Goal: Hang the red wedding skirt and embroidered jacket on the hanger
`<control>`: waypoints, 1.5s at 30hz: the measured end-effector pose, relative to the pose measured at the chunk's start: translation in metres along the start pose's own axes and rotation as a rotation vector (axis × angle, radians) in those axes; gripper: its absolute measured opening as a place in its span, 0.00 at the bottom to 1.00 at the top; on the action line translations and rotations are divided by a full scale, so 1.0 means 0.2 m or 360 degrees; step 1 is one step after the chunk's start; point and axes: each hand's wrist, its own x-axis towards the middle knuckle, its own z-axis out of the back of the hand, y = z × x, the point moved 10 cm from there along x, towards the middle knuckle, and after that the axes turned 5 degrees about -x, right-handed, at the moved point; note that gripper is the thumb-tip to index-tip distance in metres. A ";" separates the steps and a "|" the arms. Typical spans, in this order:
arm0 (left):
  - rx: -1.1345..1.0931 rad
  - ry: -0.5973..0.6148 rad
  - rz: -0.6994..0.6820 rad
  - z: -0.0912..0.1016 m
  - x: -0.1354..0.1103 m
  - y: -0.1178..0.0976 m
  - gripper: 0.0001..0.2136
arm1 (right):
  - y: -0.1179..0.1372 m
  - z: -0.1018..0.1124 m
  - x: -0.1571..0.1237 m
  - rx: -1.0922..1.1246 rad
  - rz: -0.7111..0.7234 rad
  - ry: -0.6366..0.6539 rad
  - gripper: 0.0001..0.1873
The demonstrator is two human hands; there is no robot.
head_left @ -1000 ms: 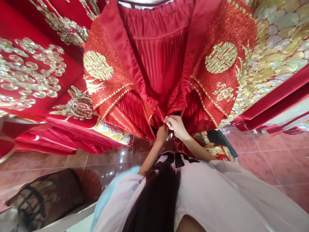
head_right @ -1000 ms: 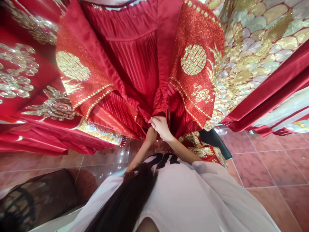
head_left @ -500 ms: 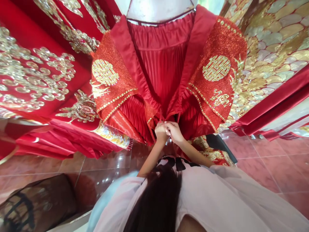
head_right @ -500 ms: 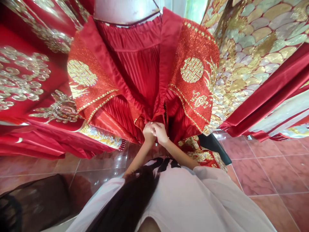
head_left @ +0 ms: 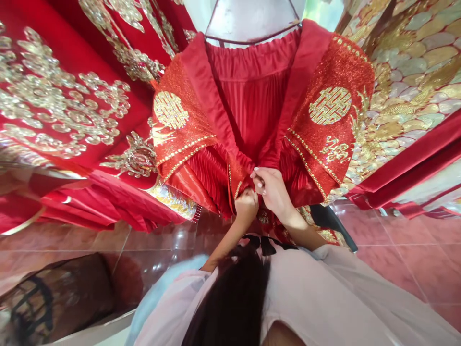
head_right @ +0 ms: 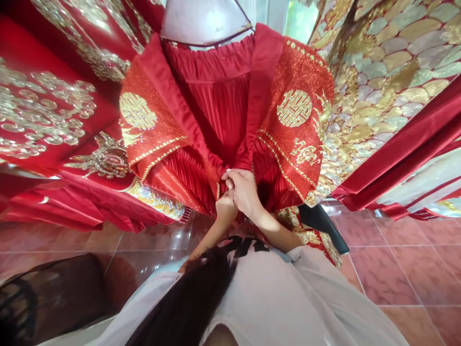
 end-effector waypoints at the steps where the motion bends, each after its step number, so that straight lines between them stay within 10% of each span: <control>1: 0.0012 -0.0001 0.0017 -0.02 0.00 0.02 0.11 | -0.04 0.01 0.03 0.0008 -0.0001 -0.0034 0.11; 7: 0.0077 0.0010 0.0065 -0.04 -0.03 0.07 0.13 | -0.06 -0.01 0.11 -0.0176 0.0170 -0.0108 0.14; 15: 0.0081 0.0044 0.0061 -0.03 -0.09 0.04 0.12 | 0.26 -0.04 -0.04 -0.1625 0.1039 -0.0491 0.22; 22: 0.0068 0.0052 0.0068 0.01 -0.10 0.04 0.13 | 0.22 -0.07 -0.02 -0.2131 0.1024 -0.0519 0.29; 28: -0.0017 0.0057 0.0060 0.01 -0.09 0.03 0.13 | 0.23 -0.11 0.02 -0.2429 0.0964 -0.0366 0.17; 33: -0.0097 0.0036 0.0115 0.03 -0.08 0.07 0.11 | 0.28 -0.08 -0.19 -0.2447 0.1086 -0.0393 0.22; 37: -0.0200 -0.0032 0.0124 0.14 -0.07 0.09 0.12 | 0.15 -0.01 -0.31 -0.2264 0.1280 -0.0217 0.27; 42: -0.0879 -0.0466 -0.0076 0.45 -0.06 -0.02 0.14 | -0.23 0.05 -0.11 -0.1785 0.0886 0.0162 0.24; 45: -0.1420 -0.0195 0.0091 0.41 0.03 -0.04 0.15 | -0.31 0.00 -0.08 -0.1767 0.0742 0.0411 0.15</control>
